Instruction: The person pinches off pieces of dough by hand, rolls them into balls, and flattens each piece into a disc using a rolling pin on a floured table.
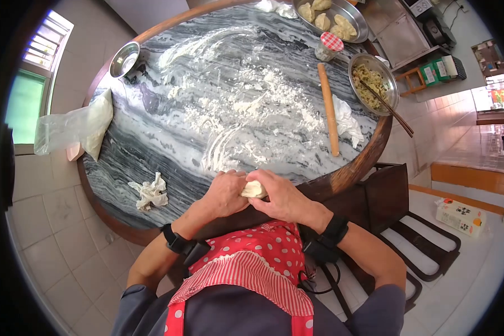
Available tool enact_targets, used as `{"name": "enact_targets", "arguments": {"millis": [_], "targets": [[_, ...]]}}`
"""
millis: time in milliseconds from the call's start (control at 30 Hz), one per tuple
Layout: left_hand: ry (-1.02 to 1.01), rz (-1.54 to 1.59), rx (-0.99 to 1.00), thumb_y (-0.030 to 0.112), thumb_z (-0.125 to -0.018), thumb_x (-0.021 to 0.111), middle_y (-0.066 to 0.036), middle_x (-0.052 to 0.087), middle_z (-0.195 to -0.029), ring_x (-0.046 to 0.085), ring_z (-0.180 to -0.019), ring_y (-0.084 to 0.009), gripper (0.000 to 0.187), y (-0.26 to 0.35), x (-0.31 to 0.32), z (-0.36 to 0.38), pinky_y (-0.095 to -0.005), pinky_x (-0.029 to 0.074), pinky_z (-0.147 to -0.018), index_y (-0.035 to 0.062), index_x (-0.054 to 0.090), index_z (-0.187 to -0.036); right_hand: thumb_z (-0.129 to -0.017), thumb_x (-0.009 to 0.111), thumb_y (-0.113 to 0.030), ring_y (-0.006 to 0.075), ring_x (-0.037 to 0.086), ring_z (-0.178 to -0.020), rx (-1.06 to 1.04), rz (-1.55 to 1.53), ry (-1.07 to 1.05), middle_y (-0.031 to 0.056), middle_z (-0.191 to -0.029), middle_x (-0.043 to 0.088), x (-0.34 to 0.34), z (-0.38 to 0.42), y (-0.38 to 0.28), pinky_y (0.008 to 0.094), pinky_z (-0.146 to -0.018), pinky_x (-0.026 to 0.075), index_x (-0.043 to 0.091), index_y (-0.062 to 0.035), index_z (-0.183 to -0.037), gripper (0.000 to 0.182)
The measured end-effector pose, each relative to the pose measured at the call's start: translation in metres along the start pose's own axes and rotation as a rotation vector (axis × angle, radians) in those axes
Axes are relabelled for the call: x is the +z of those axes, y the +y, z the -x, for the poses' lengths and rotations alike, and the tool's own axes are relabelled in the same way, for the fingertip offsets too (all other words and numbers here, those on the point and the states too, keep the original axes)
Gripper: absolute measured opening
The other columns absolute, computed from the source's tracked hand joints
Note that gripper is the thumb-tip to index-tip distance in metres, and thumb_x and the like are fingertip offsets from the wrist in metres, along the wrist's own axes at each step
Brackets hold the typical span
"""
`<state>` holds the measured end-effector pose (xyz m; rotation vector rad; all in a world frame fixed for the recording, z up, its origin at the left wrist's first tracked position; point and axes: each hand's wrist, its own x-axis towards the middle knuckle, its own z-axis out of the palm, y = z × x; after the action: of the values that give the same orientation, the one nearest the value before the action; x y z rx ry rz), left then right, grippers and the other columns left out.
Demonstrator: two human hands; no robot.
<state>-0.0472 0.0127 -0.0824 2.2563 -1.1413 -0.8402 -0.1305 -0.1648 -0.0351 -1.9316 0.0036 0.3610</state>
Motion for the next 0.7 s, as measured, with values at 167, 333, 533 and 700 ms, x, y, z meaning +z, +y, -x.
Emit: {"name": "enact_targets", "arguments": {"millis": [167, 333, 533, 700], "targets": [[0.000, -0.016, 0.003, 0.028, -0.076, 0.069, -0.011, 0.063, -0.095, 0.061, -0.097, -0.0337, 0.028, 0.005, 0.006, 0.006, -0.0496, 0.045, -0.082, 0.0081, 0.063, -0.094, -0.074, 0.069, -0.013, 0.0391, 0.063, -0.081, 0.019, 0.098, 0.038, 0.0174, -0.087, 0.063, 0.004, -0.010, -0.002, 0.0444, -0.070, 0.050, 0.055, -0.0031, -0.099, 0.030], [0.016, -0.003, -0.027, 0.028, -0.077, 0.067, -0.010, 0.063, -0.098, 0.060, -0.098, -0.0327, 0.027, 0.001, 0.020, 0.004, -0.0498, 0.044, -0.083, 0.0085, 0.064, -0.096, -0.069, 0.069, -0.015, 0.0401, 0.062, -0.073, -0.020, 0.291, 0.162, 0.0167, -0.079, 0.062, 0.025, -0.012, 0.014, 0.0454, -0.064, 0.049, 0.056, -0.0038, -0.091, 0.028], [0.066, -0.084, 0.003, 0.024, -0.076, 0.067, -0.009, 0.062, -0.096, 0.059, -0.097, -0.0303, 0.025, 0.008, 0.029, 0.004, -0.0476, 0.042, -0.085, 0.0087, 0.065, -0.096, -0.070, 0.070, -0.012, 0.0338, 0.064, -0.065, 0.152, 0.183, 0.200, 0.0150, -0.071, 0.063, 0.027, -0.009, 0.028, 0.0416, -0.060, 0.050, 0.057, -0.0018, -0.085, 0.022], [0.162, -0.266, 0.023, 0.024, -0.075, 0.067, -0.009, 0.058, -0.088, 0.056, -0.091, -0.0291, 0.020, 0.020, 0.031, 0.008, -0.0439, 0.039, -0.080, 0.0091, 0.065, -0.087, -0.079, 0.070, -0.008, 0.0157, 0.064, -0.060, 0.641, -0.658, 0.159, 0.0082, -0.069, 0.064, 0.016, -0.006, 0.026, 0.0273, -0.050, 0.050, 0.059, -0.0004, -0.083, 0.014]]}}
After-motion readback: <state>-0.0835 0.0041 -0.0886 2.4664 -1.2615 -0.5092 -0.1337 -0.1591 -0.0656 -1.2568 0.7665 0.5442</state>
